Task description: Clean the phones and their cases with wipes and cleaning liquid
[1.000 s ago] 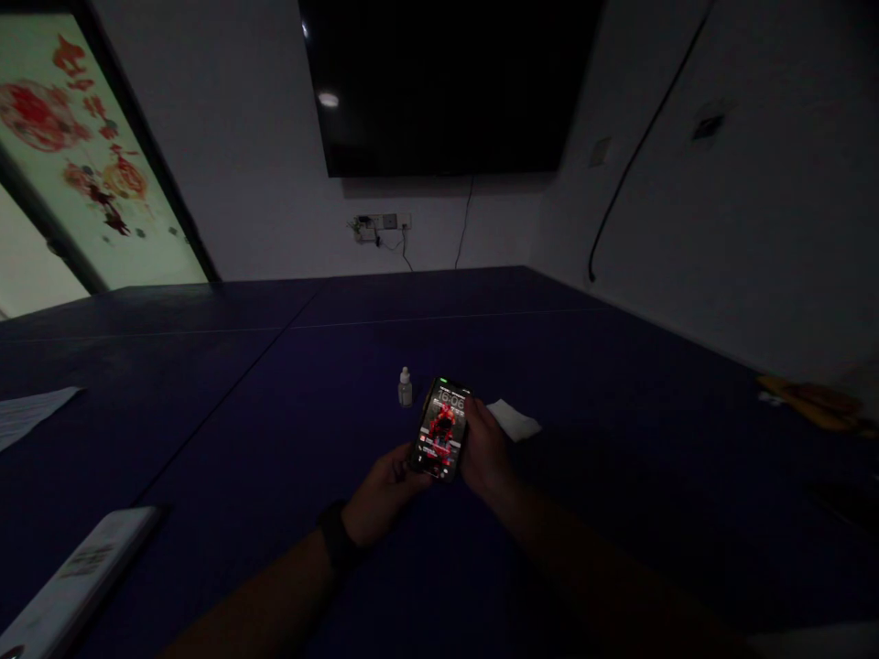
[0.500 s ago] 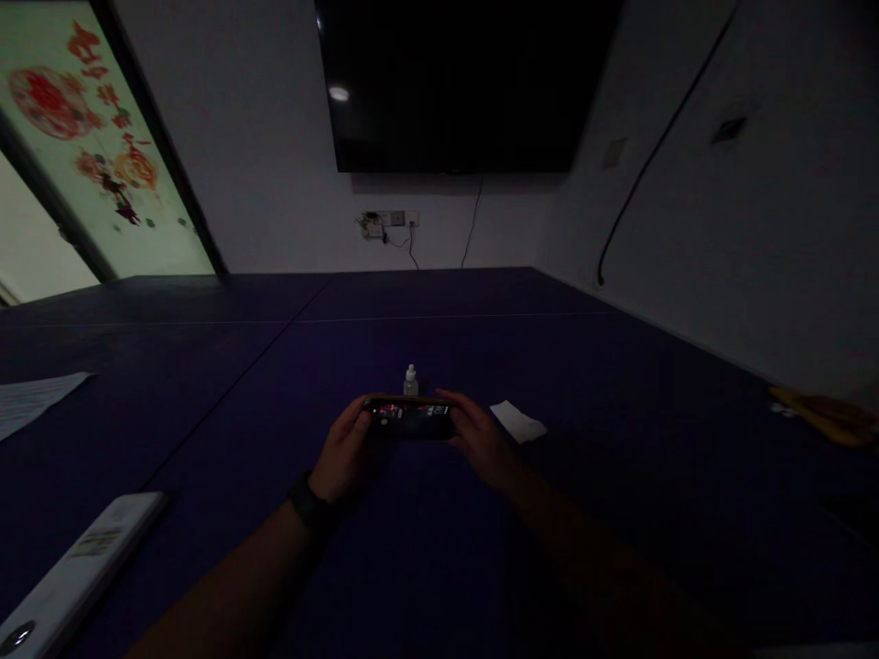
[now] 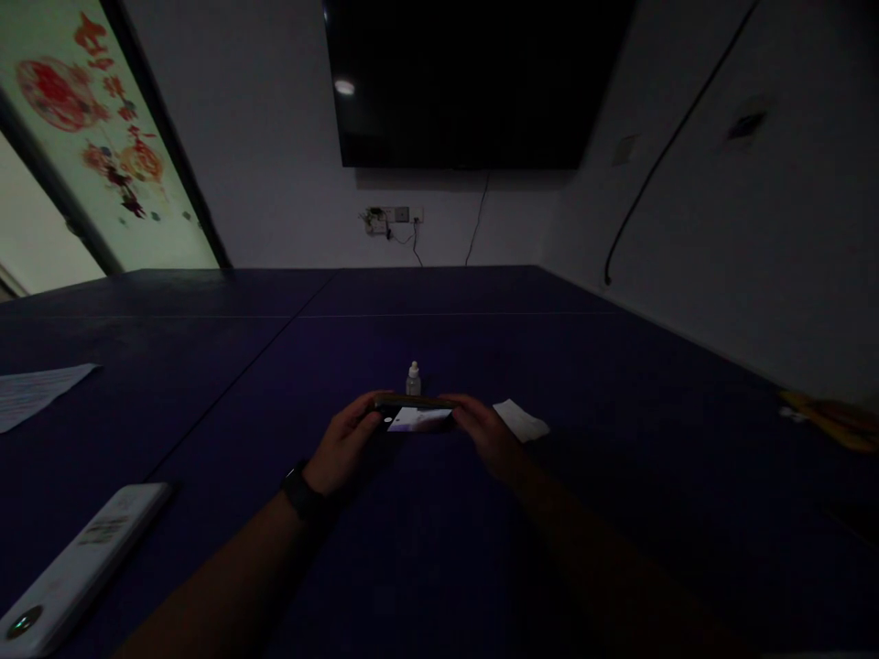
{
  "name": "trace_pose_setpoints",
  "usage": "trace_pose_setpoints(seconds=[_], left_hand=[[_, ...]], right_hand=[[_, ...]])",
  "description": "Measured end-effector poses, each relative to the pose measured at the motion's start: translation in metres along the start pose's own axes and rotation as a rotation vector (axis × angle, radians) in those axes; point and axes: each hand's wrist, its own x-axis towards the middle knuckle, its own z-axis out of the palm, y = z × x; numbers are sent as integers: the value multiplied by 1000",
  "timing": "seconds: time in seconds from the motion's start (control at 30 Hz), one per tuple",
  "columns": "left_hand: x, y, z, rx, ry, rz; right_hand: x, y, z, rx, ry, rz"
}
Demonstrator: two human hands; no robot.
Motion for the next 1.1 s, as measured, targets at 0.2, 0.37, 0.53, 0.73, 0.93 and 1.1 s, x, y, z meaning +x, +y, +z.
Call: trace_pose_setpoints(seconds=[0.2, 0.37, 0.53, 0.73, 0.93, 1.1], left_hand=[[-9, 24, 7, 466, -263, 202], [-16, 27, 17, 565, -318, 246], [-20, 24, 18, 585, -254, 246], [-21, 25, 22, 602, -238, 249], [-23, 33, 32, 487, -198, 220], [-27, 37, 37, 445, -201, 199]], right_hand=[[-22, -24, 14, -375, -97, -416], [-32, -23, 27, -316, -81, -483], [-33, -23, 30, -297, -128, -434], [-33, -20, 31, -278, -175, -379], [-32, -14, 30, -210, -134, -376], [-32, -13, 28, -223, -150, -416]])
